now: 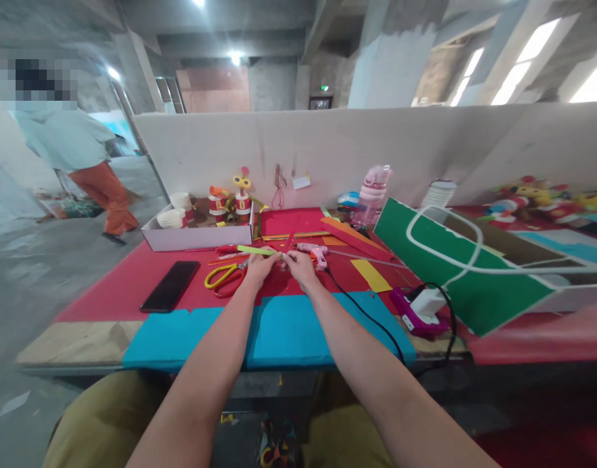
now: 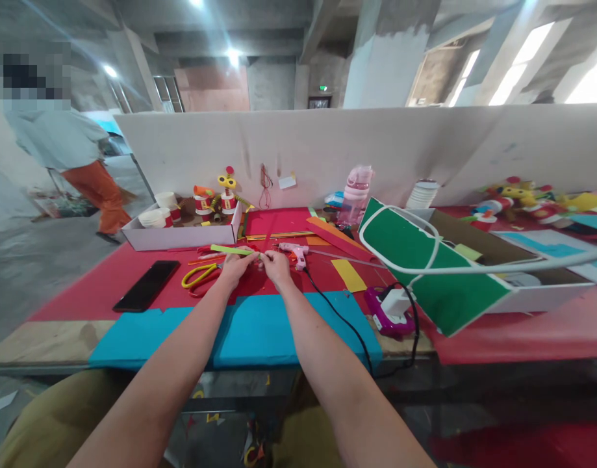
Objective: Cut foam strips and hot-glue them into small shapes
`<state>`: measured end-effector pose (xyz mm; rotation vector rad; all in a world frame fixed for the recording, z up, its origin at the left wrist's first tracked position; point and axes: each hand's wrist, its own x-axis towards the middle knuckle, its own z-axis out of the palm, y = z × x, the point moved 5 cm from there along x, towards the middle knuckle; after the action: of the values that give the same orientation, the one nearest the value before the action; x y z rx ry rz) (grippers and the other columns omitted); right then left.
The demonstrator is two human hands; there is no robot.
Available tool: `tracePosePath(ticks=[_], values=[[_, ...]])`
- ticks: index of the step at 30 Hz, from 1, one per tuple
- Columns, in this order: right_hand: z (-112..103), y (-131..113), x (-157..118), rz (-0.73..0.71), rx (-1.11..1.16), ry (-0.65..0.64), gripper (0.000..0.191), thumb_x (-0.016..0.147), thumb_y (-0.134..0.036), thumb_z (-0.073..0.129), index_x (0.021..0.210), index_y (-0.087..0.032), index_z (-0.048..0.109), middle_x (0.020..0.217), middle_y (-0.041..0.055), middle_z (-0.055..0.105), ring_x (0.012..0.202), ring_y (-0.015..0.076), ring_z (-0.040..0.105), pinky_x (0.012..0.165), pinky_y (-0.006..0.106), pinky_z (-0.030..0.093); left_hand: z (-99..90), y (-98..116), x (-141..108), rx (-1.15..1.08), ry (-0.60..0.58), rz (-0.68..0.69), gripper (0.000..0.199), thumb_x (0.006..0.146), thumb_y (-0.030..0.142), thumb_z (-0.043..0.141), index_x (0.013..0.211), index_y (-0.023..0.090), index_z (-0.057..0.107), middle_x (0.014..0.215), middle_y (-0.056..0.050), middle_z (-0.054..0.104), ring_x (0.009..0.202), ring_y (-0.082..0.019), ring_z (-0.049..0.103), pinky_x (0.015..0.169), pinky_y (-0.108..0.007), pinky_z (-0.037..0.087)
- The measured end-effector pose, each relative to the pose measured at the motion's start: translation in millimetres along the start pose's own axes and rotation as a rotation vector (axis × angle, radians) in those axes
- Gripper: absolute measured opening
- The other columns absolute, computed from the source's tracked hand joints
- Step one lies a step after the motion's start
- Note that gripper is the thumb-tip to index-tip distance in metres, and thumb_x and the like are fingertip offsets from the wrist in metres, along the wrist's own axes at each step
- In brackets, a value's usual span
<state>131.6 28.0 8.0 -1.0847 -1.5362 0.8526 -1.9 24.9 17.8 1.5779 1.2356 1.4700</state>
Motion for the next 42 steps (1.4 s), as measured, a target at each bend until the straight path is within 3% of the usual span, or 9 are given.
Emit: tracePosePath(ticks=[13,26,36,42], values=[[4.4,7.8,-0.5,0.023,0.066,-0.001,0.029,0.077,-0.044,0.052,0.059,-0.021,0.049,0.053,-0.0024,0.058,0.052,0.0149,0.058,0.055,0.025,0.044,1.9,6.4,0.1,0.014,0.012,0.043,0.017,0.07,0.028,0.063,0.058,0.019,0.054,0.058,0.001,0.057,0.061,-0.014,0.053,0.064,-0.027,0.04],[2.8,4.0,-3.4,0.011,0.038,0.058,0.031,0.077,-0.049,0.05,0.062,-0.022,0.051,0.053,-0.0002,0.059,0.053,0.0178,0.058,0.055,0.027,0.044,2.6,4.7,1.7,0.364,-0.009,0.179,0.026,0.079,0.03,0.056,0.057,0.02,0.049,0.058,0.0,0.053,0.06,-0.015,0.048,0.064,-0.027,0.034],[2.2,-5.6,-5.3,-0.064,-0.072,0.096,0.029,0.079,-0.046,0.047,0.061,-0.023,0.048,0.053,0.0008,0.058,0.054,0.0189,0.059,0.055,0.027,0.042,3.2,7.0,1.2,0.294,-0.014,0.22,0.031,0.082,0.035,0.052,0.056,0.02,0.043,0.055,0.002,0.045,0.057,-0.014,0.043,0.063,-0.027,0.034],[3.5,-12.4,-11.5,-0.113,-0.107,0.105,0.031,0.081,-0.045,0.044,0.058,-0.024,0.044,0.051,0.0013,0.055,0.051,0.019,0.055,0.052,0.028,0.039,3.2,11.9,-10.3,0.29,0.001,0.207,0.028,0.082,0.035,0.05,0.058,0.02,0.048,0.062,-0.001,0.053,0.064,-0.015,0.049,0.069,-0.028,0.039]])
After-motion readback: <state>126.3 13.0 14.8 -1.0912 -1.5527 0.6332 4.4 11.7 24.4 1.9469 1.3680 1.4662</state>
